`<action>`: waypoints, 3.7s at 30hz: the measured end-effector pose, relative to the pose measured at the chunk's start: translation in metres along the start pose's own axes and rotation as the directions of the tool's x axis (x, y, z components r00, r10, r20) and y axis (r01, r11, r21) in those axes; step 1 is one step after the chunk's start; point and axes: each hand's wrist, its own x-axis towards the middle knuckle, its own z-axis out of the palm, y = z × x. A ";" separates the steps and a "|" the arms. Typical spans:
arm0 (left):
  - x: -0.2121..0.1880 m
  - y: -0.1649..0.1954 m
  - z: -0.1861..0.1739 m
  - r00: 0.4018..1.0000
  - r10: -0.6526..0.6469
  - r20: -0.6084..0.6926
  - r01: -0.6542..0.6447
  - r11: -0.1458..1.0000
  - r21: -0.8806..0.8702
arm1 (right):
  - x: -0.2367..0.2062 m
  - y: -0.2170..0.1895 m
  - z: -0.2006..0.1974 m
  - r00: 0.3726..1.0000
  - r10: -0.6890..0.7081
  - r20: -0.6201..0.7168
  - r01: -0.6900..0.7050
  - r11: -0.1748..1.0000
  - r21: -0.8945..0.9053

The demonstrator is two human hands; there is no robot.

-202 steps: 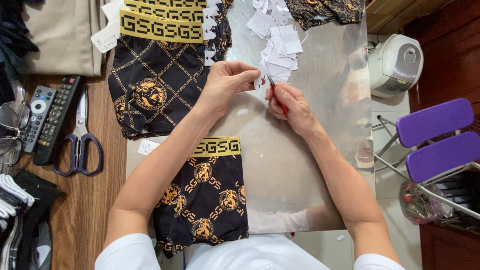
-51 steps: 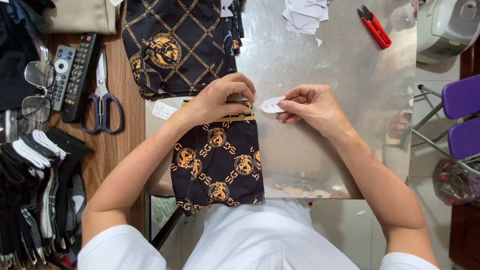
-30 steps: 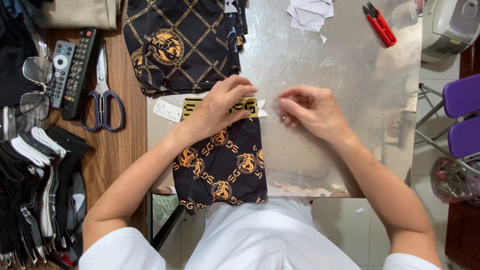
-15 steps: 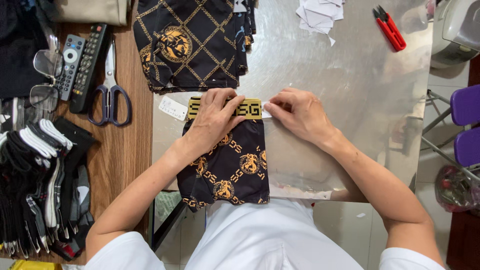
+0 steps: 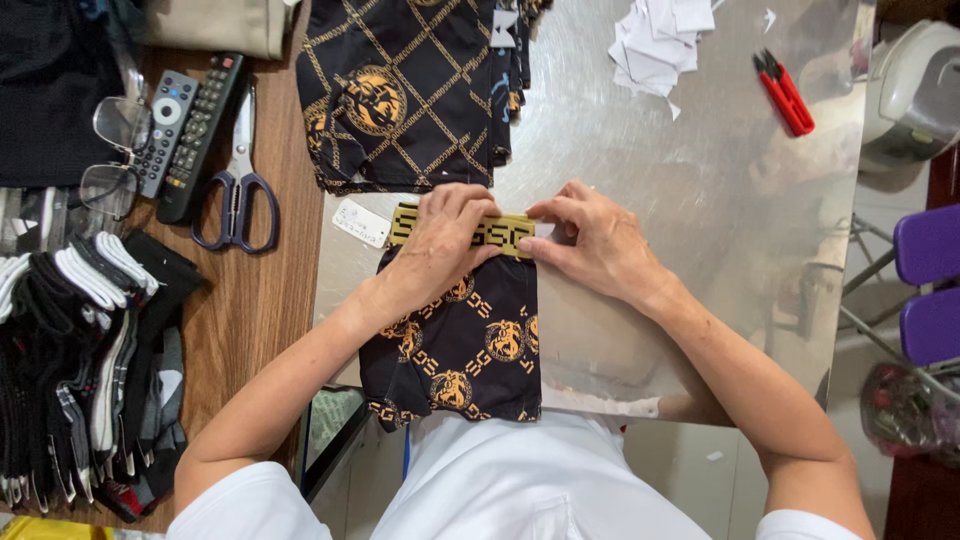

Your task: The person repeatedly picks up small white paper tags, trims them with a red utility knife, and attaches them to the waistband of black patterned boxer shorts. The person handles the shorts and tags one at a time, stacking the finished items on the table.

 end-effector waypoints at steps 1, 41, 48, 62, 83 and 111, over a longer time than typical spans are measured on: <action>-0.001 -0.001 0.000 1.000 0.011 -0.007 -0.011 1.000 -0.013 | 0.000 0.000 0.001 1.000 0.010 0.001 -0.010 1.000 0.001; 0.114 -0.153 -0.159 0.841 -0.534 -0.092 0.404 0.731 -0.551 | 0.204 0.014 -0.036 0.976 0.152 -0.157 -0.050 0.856 0.514; 0.142 -0.184 -0.128 0.833 -0.512 -0.208 0.431 0.837 -0.336 | 0.241 0.025 -0.013 0.900 0.110 -0.422 -0.100 0.994 0.046; 0.078 0.005 0.016 0.970 0.158 -0.182 -0.165 0.986 -0.024 | 0.216 0.209 -0.211 0.658 -0.133 -0.741 -0.250 0.890 -0.381; 0.063 -0.009 0.068 0.967 0.247 -0.061 -0.251 0.964 -0.081 | 0.284 0.211 -0.246 0.374 0.061 -0.925 -0.102 0.994 0.024; 0.060 -0.024 0.083 0.969 0.248 -0.020 -0.249 0.965 -0.088 | 0.245 0.157 -0.303 0.566 -0.022 -0.824 0.232 0.963 0.134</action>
